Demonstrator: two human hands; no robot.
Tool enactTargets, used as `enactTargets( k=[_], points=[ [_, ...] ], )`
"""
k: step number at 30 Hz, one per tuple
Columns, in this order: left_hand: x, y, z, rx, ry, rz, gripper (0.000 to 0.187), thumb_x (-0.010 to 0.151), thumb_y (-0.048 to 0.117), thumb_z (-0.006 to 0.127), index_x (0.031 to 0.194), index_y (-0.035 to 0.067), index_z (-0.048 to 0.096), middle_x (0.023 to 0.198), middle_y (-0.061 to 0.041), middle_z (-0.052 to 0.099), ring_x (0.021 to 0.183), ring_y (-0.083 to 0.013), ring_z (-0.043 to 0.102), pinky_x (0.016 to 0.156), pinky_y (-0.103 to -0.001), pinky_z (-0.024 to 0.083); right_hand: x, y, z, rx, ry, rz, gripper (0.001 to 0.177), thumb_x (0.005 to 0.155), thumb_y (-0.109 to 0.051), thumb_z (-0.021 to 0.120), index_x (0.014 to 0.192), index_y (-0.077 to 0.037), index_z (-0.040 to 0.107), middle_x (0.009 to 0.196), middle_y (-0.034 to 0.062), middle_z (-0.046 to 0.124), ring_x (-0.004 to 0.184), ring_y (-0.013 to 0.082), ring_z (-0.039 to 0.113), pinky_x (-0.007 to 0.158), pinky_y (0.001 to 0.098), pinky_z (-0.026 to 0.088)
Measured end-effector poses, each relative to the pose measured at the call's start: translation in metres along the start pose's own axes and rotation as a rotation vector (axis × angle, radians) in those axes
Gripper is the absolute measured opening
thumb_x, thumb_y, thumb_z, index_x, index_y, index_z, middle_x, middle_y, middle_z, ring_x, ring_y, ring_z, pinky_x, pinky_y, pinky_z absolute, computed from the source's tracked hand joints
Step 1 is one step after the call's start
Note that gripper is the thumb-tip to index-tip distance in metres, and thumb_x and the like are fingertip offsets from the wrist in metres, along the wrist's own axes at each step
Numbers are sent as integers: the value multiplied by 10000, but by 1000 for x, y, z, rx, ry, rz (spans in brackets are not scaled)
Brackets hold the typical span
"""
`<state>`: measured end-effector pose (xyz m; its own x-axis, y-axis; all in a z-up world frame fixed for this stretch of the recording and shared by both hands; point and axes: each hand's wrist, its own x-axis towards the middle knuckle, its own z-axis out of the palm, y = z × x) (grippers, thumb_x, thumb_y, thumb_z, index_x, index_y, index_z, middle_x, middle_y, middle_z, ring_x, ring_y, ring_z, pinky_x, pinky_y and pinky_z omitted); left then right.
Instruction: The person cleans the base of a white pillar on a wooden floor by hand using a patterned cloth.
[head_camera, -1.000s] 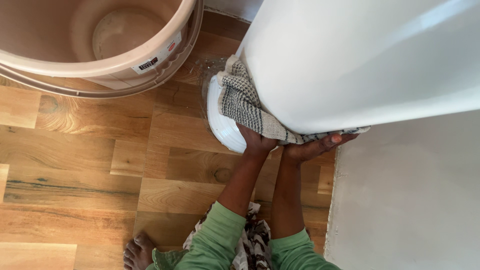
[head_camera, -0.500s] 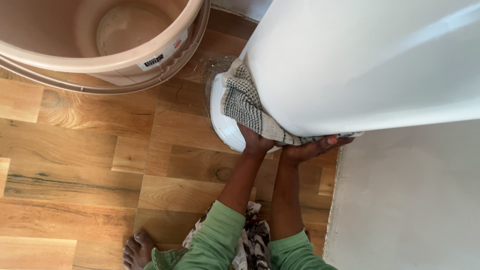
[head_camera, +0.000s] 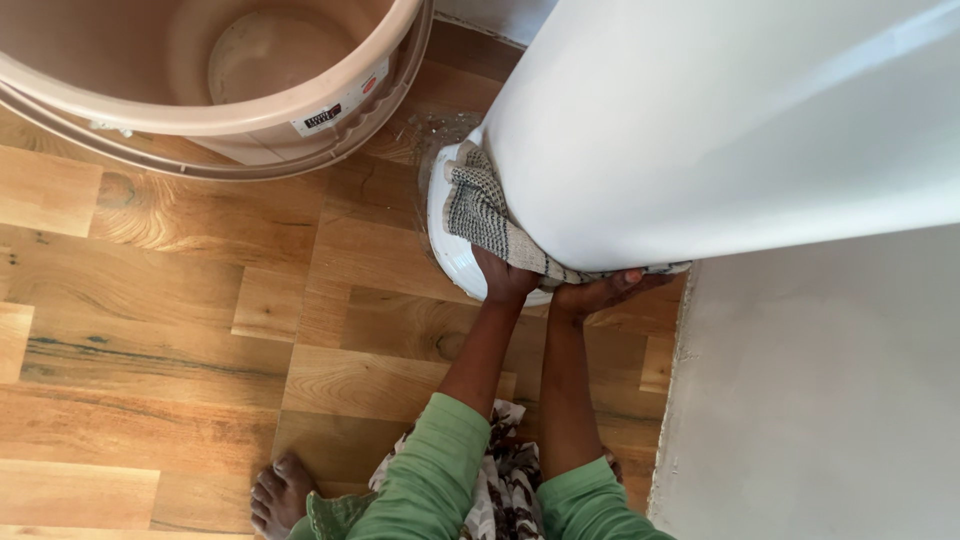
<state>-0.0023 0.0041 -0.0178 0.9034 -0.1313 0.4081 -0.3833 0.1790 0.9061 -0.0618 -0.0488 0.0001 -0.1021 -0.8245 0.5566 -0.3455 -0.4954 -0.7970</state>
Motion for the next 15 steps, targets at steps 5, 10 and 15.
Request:
enactTargets(
  k=[5, 10, 15],
  points=[
    [-10, -17, -1, 133, 37, 55, 448, 1028, 293, 557, 1322, -46, 546, 1309, -245, 586, 1201, -449, 566, 1058, -535, 451, 1, 1, 2, -2, -6, 39, 838, 1013, -631, 440, 1623, -108, 201, 1643, 154, 282, 1481, 329, 331, 1227, 499, 316],
    [-28, -43, 3, 341, 32, 103, 517, 1010, 376, 573, 1321, -37, 550, 1323, -250, 577, 1217, -483, 539, 1054, -565, 430, -2, 4, -1, -5, -23, 85, 825, 1013, -610, 443, 1609, -82, 230, 1624, 160, 315, 1455, 328, 365, 1206, 486, 337],
    [-39, -54, 2, 342, 92, 19, 700, 1028, 465, 521, 1497, -49, 439, 1558, -277, 436, 1437, -493, 417, 1216, -576, 313, -8, 5, 5, 23, -30, 142, 812, 1013, -590, 446, 1596, -57, 259, 1605, 166, 348, 1430, 327, 398, 1185, 474, 358]
  ],
)
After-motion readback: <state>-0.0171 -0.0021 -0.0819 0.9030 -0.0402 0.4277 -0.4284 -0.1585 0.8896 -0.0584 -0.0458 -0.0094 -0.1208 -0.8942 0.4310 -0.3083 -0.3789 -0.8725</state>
